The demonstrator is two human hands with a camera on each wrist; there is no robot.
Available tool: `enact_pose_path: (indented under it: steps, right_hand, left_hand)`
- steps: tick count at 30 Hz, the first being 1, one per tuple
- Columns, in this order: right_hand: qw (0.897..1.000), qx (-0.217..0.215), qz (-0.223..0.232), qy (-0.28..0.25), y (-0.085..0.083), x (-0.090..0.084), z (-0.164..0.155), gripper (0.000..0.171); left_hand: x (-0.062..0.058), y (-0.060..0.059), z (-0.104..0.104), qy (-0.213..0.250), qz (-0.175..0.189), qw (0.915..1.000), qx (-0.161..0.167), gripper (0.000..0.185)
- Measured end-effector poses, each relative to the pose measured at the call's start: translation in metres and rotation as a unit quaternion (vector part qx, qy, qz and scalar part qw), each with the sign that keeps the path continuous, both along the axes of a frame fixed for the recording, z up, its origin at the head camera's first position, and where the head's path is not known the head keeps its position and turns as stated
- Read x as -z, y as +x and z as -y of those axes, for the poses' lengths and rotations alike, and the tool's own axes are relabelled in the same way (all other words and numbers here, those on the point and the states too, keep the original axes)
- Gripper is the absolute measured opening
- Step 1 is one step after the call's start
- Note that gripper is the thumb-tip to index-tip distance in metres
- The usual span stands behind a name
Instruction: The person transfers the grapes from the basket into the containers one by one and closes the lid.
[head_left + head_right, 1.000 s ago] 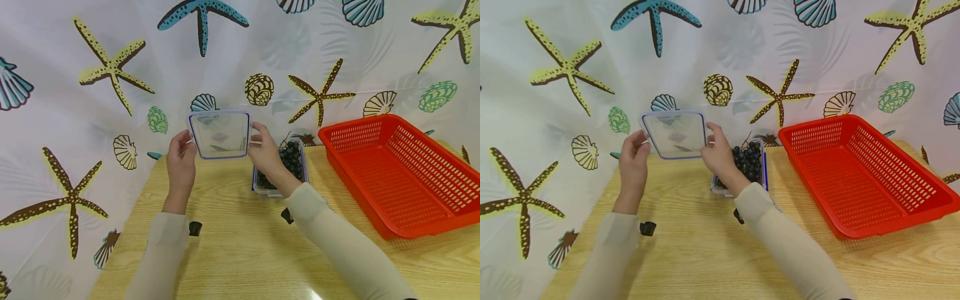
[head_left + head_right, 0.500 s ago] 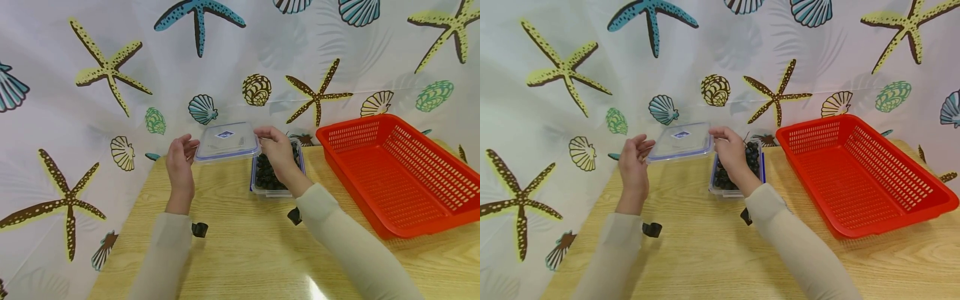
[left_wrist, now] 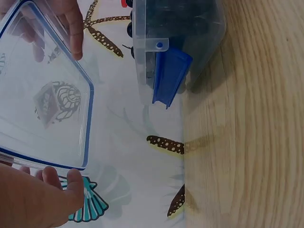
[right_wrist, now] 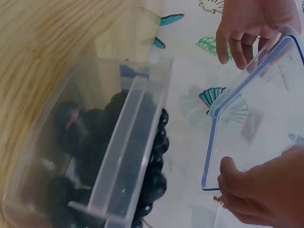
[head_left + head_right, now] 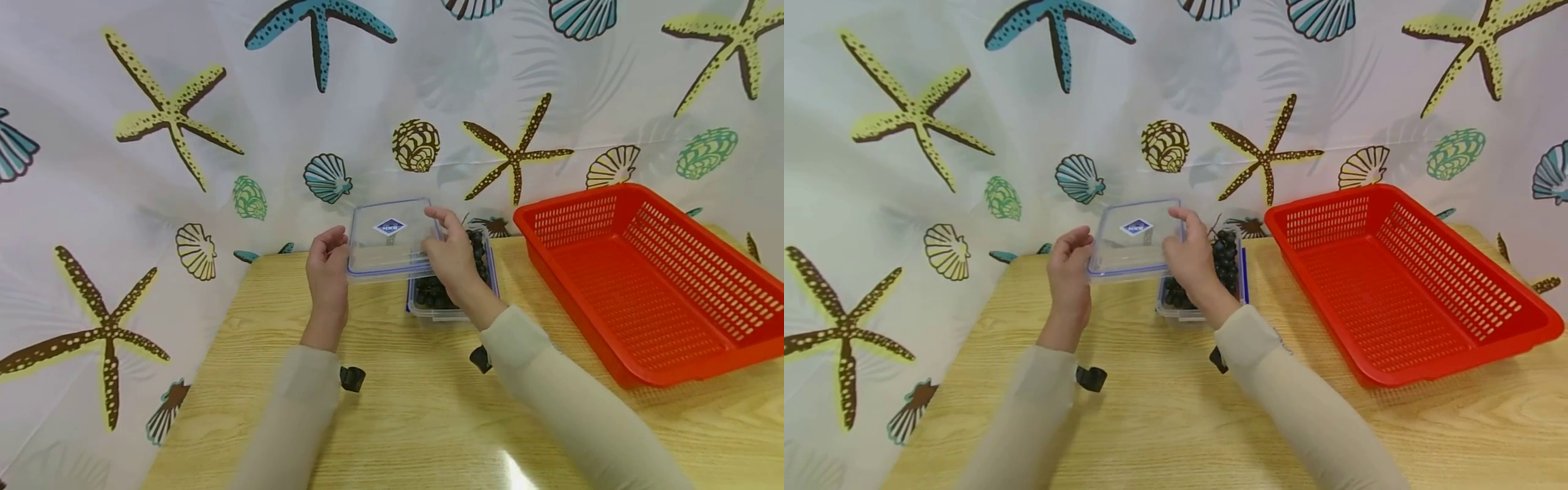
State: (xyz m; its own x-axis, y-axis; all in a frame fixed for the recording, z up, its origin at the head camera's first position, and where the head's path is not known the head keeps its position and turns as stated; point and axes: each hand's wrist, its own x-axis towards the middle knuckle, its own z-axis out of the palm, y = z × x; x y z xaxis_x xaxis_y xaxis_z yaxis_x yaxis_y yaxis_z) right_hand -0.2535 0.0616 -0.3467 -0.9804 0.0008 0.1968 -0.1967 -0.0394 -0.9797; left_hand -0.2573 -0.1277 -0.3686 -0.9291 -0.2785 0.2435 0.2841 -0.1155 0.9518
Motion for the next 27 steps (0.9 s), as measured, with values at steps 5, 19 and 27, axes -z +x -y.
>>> enact_pose_path:
  steps: [5, 19, 27]
  right_hand:
    - [0.997, 0.000, 0.018, 0.073, -0.004, 0.005, -0.012, 0.055]
    - [0.981, 0.022, 0.059, 0.184, -0.021, 0.019, -0.044, 0.054]
    - [0.983, 0.026, 0.082, 0.165, -0.015, 0.019, -0.055, 0.054]
  left_hand:
    - [0.006, -0.004, -0.017, -0.019, 0.042, 0.9977, 0.049, 0.041]
    - [0.031, -0.017, -0.059, -0.054, 0.102, 0.9863, 0.118, 0.046]
    - [0.032, -0.018, -0.069, -0.093, 0.126, 0.9787, 0.133, 0.047]
